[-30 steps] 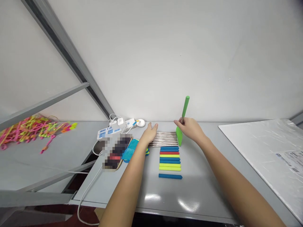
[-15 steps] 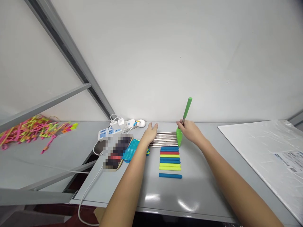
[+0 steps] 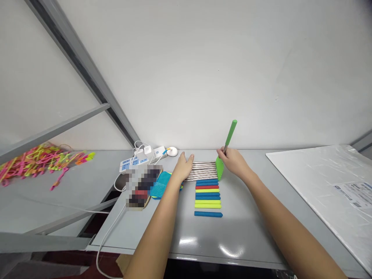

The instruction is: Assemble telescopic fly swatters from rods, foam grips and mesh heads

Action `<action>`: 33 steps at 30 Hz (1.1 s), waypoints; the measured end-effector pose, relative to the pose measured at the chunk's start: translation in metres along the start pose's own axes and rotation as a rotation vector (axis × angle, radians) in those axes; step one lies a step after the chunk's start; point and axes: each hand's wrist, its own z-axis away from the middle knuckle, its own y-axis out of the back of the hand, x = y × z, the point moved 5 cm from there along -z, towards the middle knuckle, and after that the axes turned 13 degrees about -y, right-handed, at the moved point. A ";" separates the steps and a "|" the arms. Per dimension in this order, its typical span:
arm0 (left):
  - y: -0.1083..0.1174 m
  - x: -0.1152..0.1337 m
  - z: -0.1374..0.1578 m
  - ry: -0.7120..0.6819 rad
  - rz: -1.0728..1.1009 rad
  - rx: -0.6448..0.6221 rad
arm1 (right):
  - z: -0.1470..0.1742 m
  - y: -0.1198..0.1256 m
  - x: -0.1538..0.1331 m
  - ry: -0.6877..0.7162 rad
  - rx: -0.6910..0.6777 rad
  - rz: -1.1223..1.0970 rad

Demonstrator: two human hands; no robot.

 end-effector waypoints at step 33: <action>-0.062 0.035 0.188 -0.595 -0.586 -0.272 | -0.022 -0.024 -0.044 0.305 -0.124 0.021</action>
